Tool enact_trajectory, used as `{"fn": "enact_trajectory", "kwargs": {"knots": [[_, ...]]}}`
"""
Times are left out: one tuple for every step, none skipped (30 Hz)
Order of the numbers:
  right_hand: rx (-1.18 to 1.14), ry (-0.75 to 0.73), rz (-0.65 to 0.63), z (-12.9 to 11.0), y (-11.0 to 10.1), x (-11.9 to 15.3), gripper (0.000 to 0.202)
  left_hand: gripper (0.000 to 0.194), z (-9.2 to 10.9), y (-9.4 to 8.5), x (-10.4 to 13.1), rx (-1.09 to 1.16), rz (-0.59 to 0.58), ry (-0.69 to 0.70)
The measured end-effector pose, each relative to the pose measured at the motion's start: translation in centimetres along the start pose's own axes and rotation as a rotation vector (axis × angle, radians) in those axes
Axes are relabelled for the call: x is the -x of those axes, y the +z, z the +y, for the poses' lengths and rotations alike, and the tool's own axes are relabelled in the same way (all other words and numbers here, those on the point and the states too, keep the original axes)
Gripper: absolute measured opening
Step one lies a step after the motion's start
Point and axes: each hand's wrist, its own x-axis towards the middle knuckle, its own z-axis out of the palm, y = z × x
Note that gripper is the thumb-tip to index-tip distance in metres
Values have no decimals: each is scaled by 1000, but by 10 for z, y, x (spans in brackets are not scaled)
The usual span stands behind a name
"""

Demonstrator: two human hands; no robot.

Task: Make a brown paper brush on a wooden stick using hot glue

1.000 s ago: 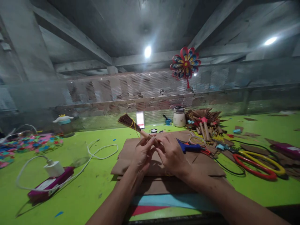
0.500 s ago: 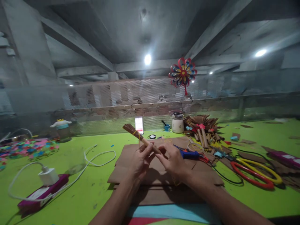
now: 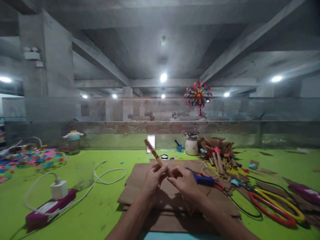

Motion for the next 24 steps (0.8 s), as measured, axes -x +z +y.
{"fn": "enact_trajectory", "kwargs": {"knots": [[-7,5,-1,0,1,0,10,23,-1,-1,0,5,-4,-8],[-12,13,-4,1,1,0,10,23,-2,-1,-1,11,-7,-16],[-21,21,-7,2,2,-1,11,23,-3,-2,-1,16,-9,-25],[-32,27,-13,4,3,-1,11,23,-4,-3,-1,20,-11,-33],[-42,30,-18,5,3,-2,11,23,-5,-3,-1,25,-12,-39],[-48,32,-24,8,4,-2,10,24,-5,-4,-2,28,-15,-45],[-50,33,-30,10,5,-3,10,24,-6,-4,-2,26,-19,-53],[-49,34,-33,12,5,-3,9,25,-7,-5,-2,20,-24,-58],[-48,38,-37,14,6,-4,9,26,-7,-6,-3,6,-30,-66],[-48,44,-42,15,6,-4,10,28,-8,-7,-3,-14,-36,-79],[-50,47,-47,16,6,-5,14,29,-8,-8,-4,-40,-40,-96],[-55,40,-54,16,6,-5,18,29,-8,-9,-4,-64,-42,-113],[-56,21,-59,15,6,-5,21,29,-8,-9,-5,-80,-39,-126],[-51,-4,-60,14,6,-5,23,29,-8,-10,-5,-88,-32,-134],[-43,-31,-60,13,5,-5,23,28,-8,-10,-5,-89,-22,-135],[-34,-48,-59,11,5,-5,21,27,-8,-10,-5,-83,-13,-131],[-28,-51,-56,10,4,-5,18,26,-8,-9,-5,-76,-10,-128],[-25,-41,-53,10,4,-5,17,26,-8,-8,-5,-70,-11,-128],[-25,-25,-50,10,4,-5,17,27,-9,-8,-4,-66,-15,-132],[-28,-11,-48,10,5,-5,17,28,-9,-7,-4,-68,-21,-142],[-31,2,-42,10,5,-5,16,29,-9,-6,-3,-73,-27,-153],[-32,12,-38,11,5,-5,15,31,-9,-5,-3,-81,-32,-162],[-31,17,-33,12,6,-5,13,32,-9,-5,-2,-91,-36,-172],[-31,22,-32,13,6,-5,12,32,-9,-4,-2,-101,-38,-181]]}}
